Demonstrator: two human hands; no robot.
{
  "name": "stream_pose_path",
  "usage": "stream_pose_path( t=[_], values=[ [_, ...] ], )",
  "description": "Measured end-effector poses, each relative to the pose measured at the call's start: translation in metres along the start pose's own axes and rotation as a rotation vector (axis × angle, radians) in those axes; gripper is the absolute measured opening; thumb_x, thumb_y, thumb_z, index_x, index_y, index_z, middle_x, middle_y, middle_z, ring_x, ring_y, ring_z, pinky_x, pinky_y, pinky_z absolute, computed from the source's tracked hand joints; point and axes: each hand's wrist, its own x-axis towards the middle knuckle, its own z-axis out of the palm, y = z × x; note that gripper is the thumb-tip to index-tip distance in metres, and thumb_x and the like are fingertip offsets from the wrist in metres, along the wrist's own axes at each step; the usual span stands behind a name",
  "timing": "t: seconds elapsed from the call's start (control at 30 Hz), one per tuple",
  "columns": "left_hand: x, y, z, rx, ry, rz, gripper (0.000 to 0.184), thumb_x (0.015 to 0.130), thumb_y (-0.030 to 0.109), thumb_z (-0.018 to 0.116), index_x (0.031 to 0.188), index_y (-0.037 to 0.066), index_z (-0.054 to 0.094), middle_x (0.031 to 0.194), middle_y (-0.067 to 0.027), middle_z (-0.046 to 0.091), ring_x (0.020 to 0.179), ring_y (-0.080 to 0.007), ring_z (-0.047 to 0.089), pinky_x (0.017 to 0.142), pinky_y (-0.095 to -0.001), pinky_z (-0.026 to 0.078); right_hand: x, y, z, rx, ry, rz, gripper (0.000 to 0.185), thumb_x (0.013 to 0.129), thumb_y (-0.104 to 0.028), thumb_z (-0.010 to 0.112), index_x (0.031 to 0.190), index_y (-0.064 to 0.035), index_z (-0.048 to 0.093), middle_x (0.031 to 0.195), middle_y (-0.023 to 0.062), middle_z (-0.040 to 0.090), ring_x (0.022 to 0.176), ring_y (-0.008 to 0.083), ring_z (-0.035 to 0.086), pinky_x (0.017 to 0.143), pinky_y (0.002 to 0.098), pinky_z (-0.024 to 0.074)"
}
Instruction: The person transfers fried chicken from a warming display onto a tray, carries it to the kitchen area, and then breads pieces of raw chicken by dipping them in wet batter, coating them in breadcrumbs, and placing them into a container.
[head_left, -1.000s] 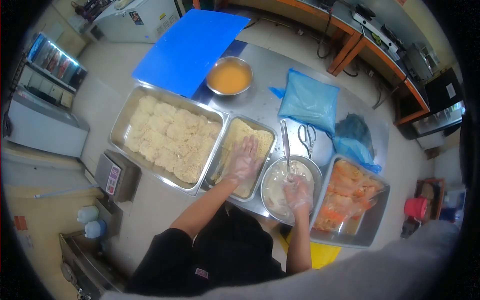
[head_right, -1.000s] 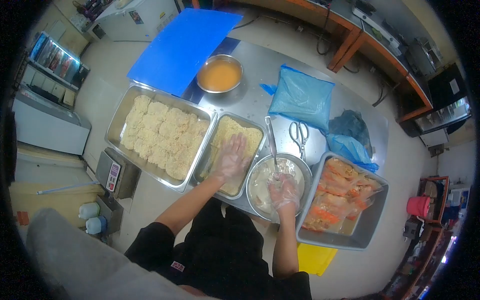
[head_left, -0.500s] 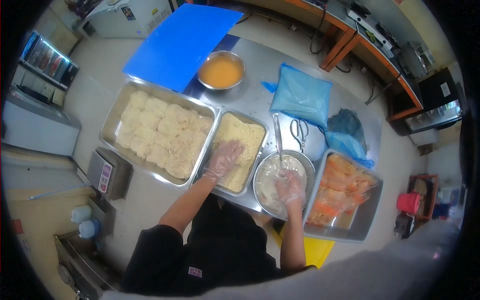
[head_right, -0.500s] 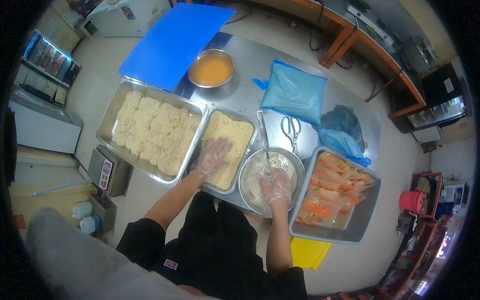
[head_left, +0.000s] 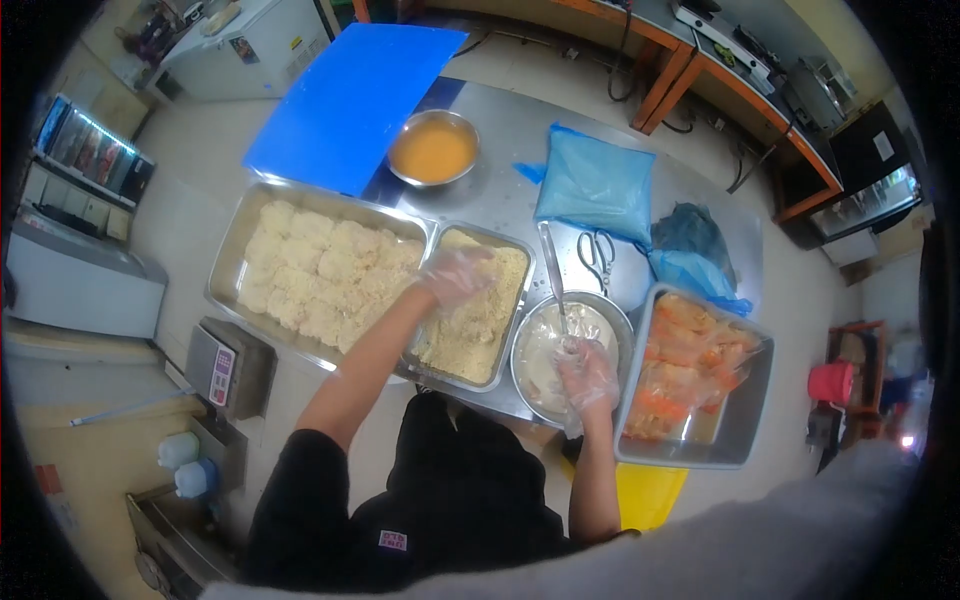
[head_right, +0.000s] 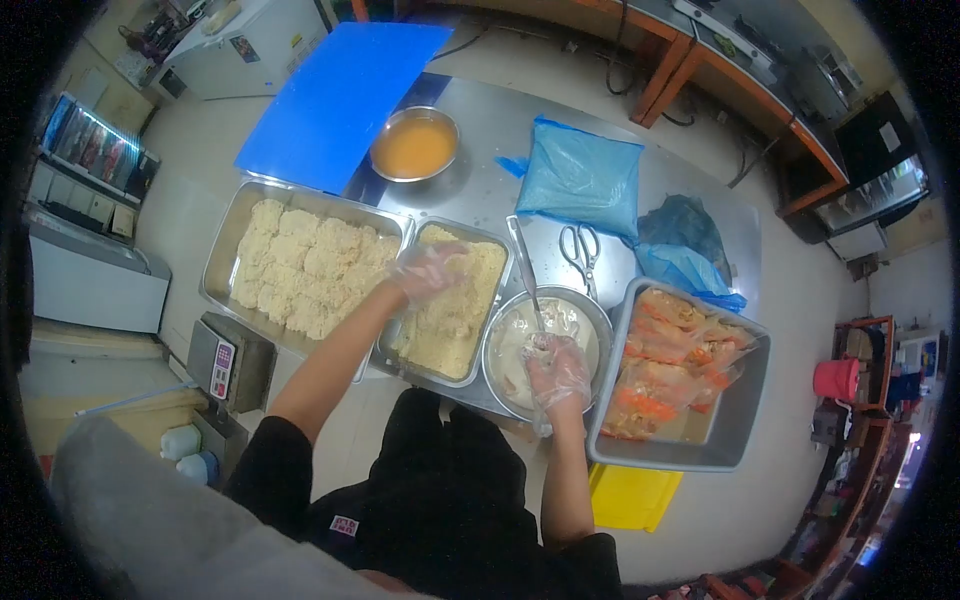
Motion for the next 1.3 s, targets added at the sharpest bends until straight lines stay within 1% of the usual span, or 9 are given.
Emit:
stream_pose_path(
  t=[0.27,0.57,0.67,0.77,0.87,0.93,1.0,1.07,1.3],
  values=[
    [0.05,-0.001,0.05,0.346,-0.15,0.0,0.055,0.089,0.036,0.065,0.14,0.018,0.052,0.141,-0.0149,0.051,0.129,-0.0318,0.05,0.11,-0.0419,0.039,-0.003,0.001,-0.009,-0.068,-0.023,0.026,0.041,0.08,-0.032,0.069,0.112,-0.0069,0.066,0.114,0.0196,0.063,0.108,0.0374,0.059,0.096,0.0438,0.0453],
    [0.011,0.043,-0.031,0.234,-0.634,-0.165,0.061,0.094,0.056,0.045,0.141,0.018,0.051,0.144,-0.0143,0.05,0.133,-0.0309,0.046,0.111,-0.0465,0.036,0.002,0.004,-0.007,-0.07,-0.044,0.025,0.043,0.079,-0.032,0.068,0.113,-0.006,0.066,0.117,0.0203,0.062,0.111,0.0378,0.058,0.098,0.0434,0.0439],
    [-0.019,0.044,0.032,0.58,0.007,-0.041,0.064,0.097,0.056,0.039,0.148,0.018,0.041,0.152,-0.0131,0.04,0.141,-0.0298,0.036,0.117,-0.051,0.023,0.006,0.004,-0.001,-0.034,-0.062,0.056,0.042,0.079,-0.031,0.069,0.112,-0.0062,0.066,0.116,0.0201,0.062,0.111,0.0375,0.058,0.098,0.043,0.0439],
    [-0.015,0.035,0.061,0.552,0.018,-0.13,0.063,0.099,0.053,0.033,0.154,0.021,0.026,0.161,-0.0096,0.021,0.149,-0.0266,0.016,0.119,-0.0563,0.004,0.013,0.003,0.005,0.022,-0.072,0.08,0.041,0.078,-0.031,0.07,0.111,-0.0066,0.067,0.115,0.0198,0.063,0.11,0.0369,0.058,0.098,0.0429,0.0441],
    [-0.021,0.025,0.069,0.572,0.411,0.05,0.058,0.099,0.05,0.036,0.144,0.015,0.045,0.152,-0.0122,0.041,0.142,-0.0274,0.035,0.113,-0.0549,0.025,0.003,0.006,0.006,0.045,-0.021,0.01,0.041,0.078,-0.032,0.071,0.111,-0.007,0.067,0.114,0.0196,0.063,0.109,0.0367,0.059,0.097,0.043,0.0444],
    [-0.013,-0.007,0.078,-0.215,0.363,-0.067,0.051,0.097,0.043,0.041,0.134,0.011,0.054,0.14,-0.0157,0.051,0.133,-0.03,0.046,0.109,-0.0502,0.033,0.008,0.004,0.006,0.003,-0.023,-0.024,0.041,0.078,-0.032,0.071,0.111,-0.007,0.067,0.113,0.0196,0.063,0.108,0.0369,0.059,0.097,0.0432,0.0446],
    [-0.014,-0.006,0.063,-0.294,0.229,-0.123,0.047,0.095,0.04,0.046,0.126,0.007,0.06,0.124,-0.0179,0.061,0.114,-0.0321,0.057,0.097,-0.0461,0.043,0.004,-0.001,0.0,-0.008,-0.002,-0.007,0.041,0.079,-0.032,0.07,0.111,-0.0068,0.067,0.113,0.0196,0.064,0.108,0.037,0.059,0.097,0.0433,0.0446],
    [-0.016,-0.008,0.042,0.338,0.059,-0.126,0.047,0.093,0.04,0.05,0.119,0.003,0.063,0.103,-0.019,0.069,0.084,-0.0335,0.069,0.075,-0.0425,0.054,-0.002,-0.002,0.0,-0.045,0.008,0.01,0.04,0.079,-0.031,0.07,0.112,-0.0086,0.067,0.113,0.018,0.064,0.108,0.0361,0.06,0.096,0.0428,0.0456],
    [-0.015,-0.006,0.028,0.392,-0.263,-0.189,0.048,0.084,0.045,0.063,0.103,0.002,0.069,0.097,-0.0209,0.069,0.091,-0.0358,0.067,0.082,-0.0453,0.051,-0.001,0.005,0.009,-0.007,0.008,-0.03,0.041,0.079,-0.031,0.07,0.111,-0.0063,0.067,0.112,0.0188,0.064,0.108,0.0366,0.059,0.096,0.0433,0.0452]
  ],
)
